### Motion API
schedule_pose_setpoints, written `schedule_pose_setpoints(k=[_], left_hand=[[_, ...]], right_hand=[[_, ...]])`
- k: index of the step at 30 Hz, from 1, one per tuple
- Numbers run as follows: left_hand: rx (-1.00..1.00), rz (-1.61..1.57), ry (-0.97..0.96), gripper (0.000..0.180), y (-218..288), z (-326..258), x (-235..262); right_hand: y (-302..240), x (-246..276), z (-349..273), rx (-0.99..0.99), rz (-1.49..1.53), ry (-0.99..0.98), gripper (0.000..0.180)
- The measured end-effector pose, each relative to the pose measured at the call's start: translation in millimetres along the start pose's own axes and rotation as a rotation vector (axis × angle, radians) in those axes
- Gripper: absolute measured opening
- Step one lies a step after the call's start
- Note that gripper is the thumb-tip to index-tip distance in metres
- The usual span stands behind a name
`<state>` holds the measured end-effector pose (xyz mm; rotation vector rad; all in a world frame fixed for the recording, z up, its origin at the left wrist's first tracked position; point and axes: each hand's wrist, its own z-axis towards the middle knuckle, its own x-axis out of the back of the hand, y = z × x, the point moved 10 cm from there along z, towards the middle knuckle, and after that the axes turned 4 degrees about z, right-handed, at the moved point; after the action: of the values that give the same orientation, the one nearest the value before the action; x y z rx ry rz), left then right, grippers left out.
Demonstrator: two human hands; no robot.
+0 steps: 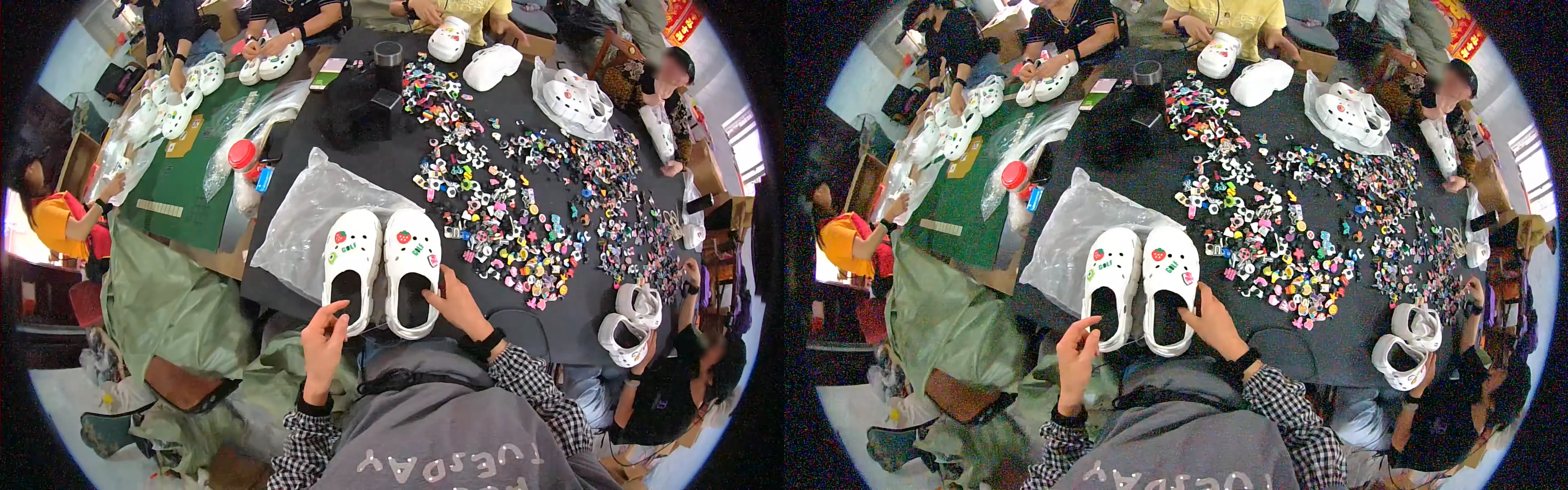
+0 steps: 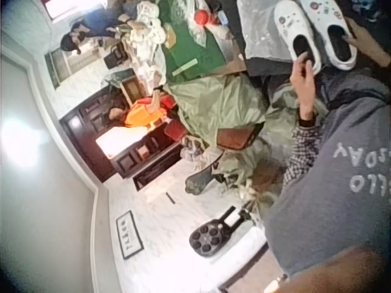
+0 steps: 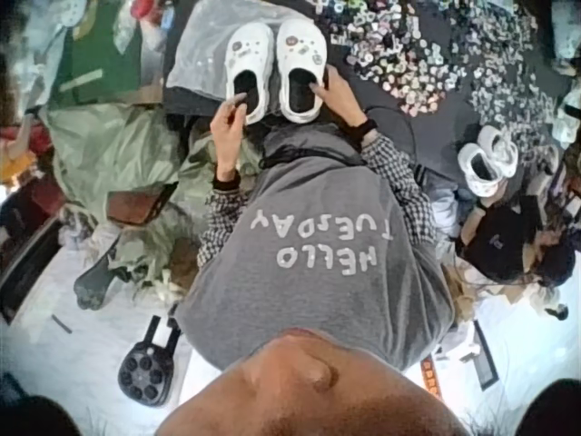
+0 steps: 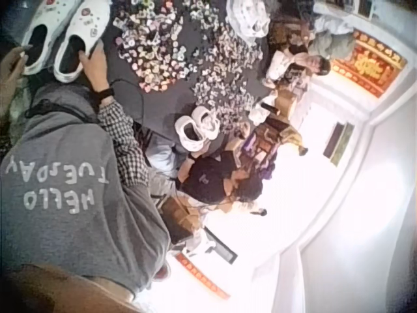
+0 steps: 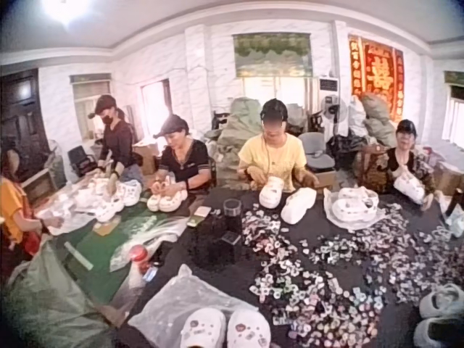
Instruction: Applying decorative charms and accessories to white foam shoes at a manufacturing workstation.
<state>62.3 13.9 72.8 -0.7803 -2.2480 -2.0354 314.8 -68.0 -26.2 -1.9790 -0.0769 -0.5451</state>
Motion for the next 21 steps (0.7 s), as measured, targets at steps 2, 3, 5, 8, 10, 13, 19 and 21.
schedule_pose_setpoints(k=[2, 3, 5, 8, 10, 13, 19, 21], left_hand=[[0.056, 0.045, 0.022, 0.021, -9.2, -0.3, 1.5], [0.037, 0.11, 0.053, 0.022, -12.9, 0.3, 6.0], [0.038, 0.143, 0.052, 0.023, -20.6, 1.2, 9.4], [0.001, 0.205, 0.052, 0.026, -28.0, 1.9, 10.4], [-0.034, 0.235, 0.056, 0.028, -26.7, 1.2, 10.9], [-0.058, 0.263, -0.002, 0.031, -18.7, 2.6, -1.0], [-0.215, 0.417, 0.0, 0.04, 3.0, 4.1, -19.9], [-0.149, 0.386, -0.045, 0.042, -0.7, 7.2, -23.8]], right_hand=[[-6.2, 2.7, -0.8, 0.112, -0.061, 0.069, 0.066], [-4.9, 2.1, -1.0, 0.095, -0.058, 0.057, 0.065], [-2.0, 1.7, -0.3, 0.078, -0.056, 0.047, 0.065], [3.5, -0.1, 1.1, 0.105, -0.033, 0.053, 0.064], [1.5, 0.0, 1.0, 0.107, -0.053, 0.06, 0.064], [3.2, 0.5, 0.9, 0.094, -0.047, 0.057, 0.064], [1.8, -0.1, 0.4, 0.091, -0.041, 0.048, 0.065], [-3.5, 0.8, -0.4, 0.085, -0.03, 0.036, 0.065]])
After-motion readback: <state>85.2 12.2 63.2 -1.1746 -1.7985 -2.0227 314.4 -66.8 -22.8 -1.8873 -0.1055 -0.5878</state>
